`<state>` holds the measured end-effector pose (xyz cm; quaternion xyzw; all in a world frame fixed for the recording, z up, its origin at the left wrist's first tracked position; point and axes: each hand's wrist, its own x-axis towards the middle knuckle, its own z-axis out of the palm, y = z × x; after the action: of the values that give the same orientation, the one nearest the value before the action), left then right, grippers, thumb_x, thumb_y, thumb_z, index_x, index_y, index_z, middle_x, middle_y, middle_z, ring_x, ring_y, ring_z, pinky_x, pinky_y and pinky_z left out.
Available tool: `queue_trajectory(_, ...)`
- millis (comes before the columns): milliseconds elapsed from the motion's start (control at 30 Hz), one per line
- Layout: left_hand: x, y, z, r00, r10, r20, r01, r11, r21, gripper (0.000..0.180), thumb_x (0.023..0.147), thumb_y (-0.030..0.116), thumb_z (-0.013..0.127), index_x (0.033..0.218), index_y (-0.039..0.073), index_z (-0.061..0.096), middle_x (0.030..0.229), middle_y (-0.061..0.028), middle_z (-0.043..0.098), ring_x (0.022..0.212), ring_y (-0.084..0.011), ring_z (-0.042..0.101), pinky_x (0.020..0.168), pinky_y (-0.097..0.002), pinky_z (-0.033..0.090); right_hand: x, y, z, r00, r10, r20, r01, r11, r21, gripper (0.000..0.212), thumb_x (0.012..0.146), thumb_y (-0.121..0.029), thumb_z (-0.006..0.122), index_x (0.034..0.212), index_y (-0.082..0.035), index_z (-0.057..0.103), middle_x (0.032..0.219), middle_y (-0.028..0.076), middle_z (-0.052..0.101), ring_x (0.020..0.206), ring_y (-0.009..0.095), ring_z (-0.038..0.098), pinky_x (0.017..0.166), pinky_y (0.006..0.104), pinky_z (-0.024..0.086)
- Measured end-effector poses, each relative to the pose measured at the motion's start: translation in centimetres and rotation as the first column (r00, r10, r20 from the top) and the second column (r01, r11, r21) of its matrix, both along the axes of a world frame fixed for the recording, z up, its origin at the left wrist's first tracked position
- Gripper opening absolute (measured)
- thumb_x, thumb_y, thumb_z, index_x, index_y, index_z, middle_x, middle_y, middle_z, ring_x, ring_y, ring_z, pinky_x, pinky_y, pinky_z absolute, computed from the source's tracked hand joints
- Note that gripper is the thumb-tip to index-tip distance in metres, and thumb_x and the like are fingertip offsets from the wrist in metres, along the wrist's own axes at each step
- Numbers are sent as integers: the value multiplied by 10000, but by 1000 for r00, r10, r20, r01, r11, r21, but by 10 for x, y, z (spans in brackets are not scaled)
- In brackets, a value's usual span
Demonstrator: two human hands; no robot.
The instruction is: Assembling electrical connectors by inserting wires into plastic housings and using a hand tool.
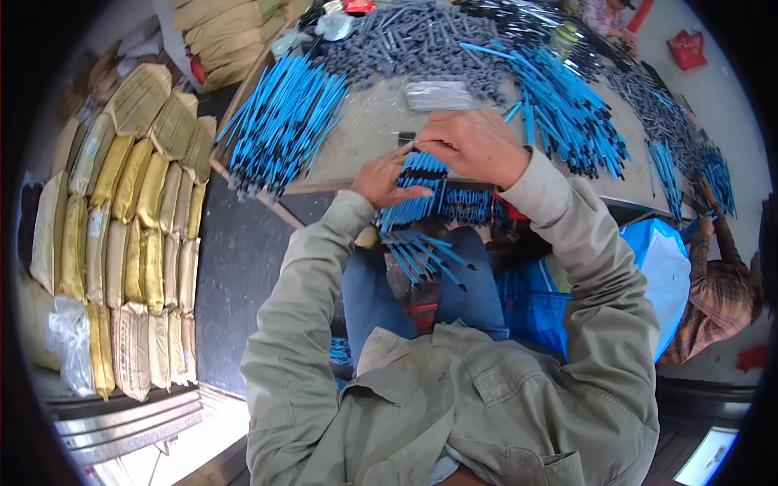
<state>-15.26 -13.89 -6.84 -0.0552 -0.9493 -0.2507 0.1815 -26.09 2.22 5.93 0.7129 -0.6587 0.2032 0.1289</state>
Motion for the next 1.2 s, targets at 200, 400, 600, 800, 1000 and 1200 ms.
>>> queue_trajectory(200,2,6,4,996,77,36,-81,992,100,469,734,527,629,1053,184,645,1251,-115,512,1153,-291,474,899,-401,422,-1,2,0,995,8,-103,-39,952,-305,169,758,-166,625,905,-84,625,796,75,601,709,278,574,578,360,435)
queue_trajectory(400,-6,9,11,998,36,-42,-32,996,85,431,743,499,637,1048,196,646,1214,-101,540,1142,-284,486,893,-395,431,-29,47,-102,922,-45,385,243,842,-482,349,711,-111,676,1038,-26,589,929,101,609,799,190,576,725,333,457)
queue_trajectory(600,-1,5,2,994,65,-84,-60,996,64,456,728,484,661,1043,155,638,1168,-103,563,1094,-296,520,887,-393,440,-4,-11,-115,320,242,916,69,958,-277,346,767,-66,640,1095,8,558,1005,89,629,947,158,590,798,304,487)
queue_trajectory(800,-1,21,10,976,197,-96,-179,970,165,468,712,387,730,998,34,614,1004,-152,605,894,-292,602,759,-347,479,8,-18,-96,-151,201,968,-85,973,-215,318,841,-49,582,1141,37,524,982,127,643,871,184,636,736,320,543)
queue_trajectory(1000,12,77,52,972,-229,-51,204,717,667,429,717,256,757,1028,4,603,971,-100,646,861,-166,623,745,-301,490,28,44,-26,-75,358,931,33,934,-356,270,847,-65,572,1081,67,545,932,160,647,833,211,647,717,335,545)
queue_trajectory(1200,18,164,-12,956,-288,65,8,245,970,350,727,162,744,1009,11,602,871,-24,645,785,-98,595,684,-264,479,33,96,-61,-199,236,951,102,970,-220,301,845,-95,573,1075,93,528,901,197,640,823,269,651,721,351,547)
